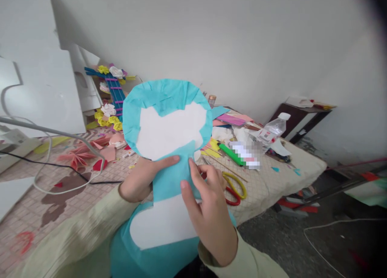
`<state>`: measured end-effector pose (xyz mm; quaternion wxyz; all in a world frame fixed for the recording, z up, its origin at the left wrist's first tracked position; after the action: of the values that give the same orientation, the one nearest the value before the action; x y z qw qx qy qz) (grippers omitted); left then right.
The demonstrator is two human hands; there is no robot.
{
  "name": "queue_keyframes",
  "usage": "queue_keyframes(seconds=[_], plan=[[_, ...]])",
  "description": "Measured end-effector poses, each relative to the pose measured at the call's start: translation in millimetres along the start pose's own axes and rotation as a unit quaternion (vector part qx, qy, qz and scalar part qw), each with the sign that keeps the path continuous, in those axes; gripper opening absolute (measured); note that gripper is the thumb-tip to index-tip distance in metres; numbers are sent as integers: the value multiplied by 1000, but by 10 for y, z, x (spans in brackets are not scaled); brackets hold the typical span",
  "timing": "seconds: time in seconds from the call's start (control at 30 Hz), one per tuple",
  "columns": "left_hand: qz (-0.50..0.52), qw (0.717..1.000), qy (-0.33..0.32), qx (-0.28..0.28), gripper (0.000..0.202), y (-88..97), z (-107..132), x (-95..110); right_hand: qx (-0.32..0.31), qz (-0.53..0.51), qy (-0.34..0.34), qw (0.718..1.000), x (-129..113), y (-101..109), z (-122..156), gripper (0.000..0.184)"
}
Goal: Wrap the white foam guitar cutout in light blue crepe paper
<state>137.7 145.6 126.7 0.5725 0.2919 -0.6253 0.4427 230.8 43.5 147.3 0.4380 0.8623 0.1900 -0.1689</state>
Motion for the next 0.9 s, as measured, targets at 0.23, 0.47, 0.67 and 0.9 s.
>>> queue_keyframes(seconds=[0.23, 0.47, 0.67, 0.9], plan=[[6, 1000, 23, 7, 63, 0, 23, -21, -8, -60, -34, 998, 54, -3, -13, 42], [3, 1000, 21, 0, 67, -14, 30, 7, -23, -124, -72, 989, 130, 26, -54, 38], [8, 999, 32, -7, 72, -37, 24, -15, -49, -168, -103, 979, 242, 43, -57, 38], [2, 999, 44, 9, 71, -33, 52, -37, -37, -198, -129, 971, 451, 144, -109, 29]])
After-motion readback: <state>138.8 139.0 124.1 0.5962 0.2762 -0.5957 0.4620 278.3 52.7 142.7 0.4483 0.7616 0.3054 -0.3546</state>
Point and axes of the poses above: each hand's wrist, its own z-axis away from the middle knuckle, its own y-axis out of the back of the hand, x = y × z, the point moved 8 cm from there along -z, towards the middle knuckle, and after that the axes turned 3 degrees about -x, right-handed, at the moved point
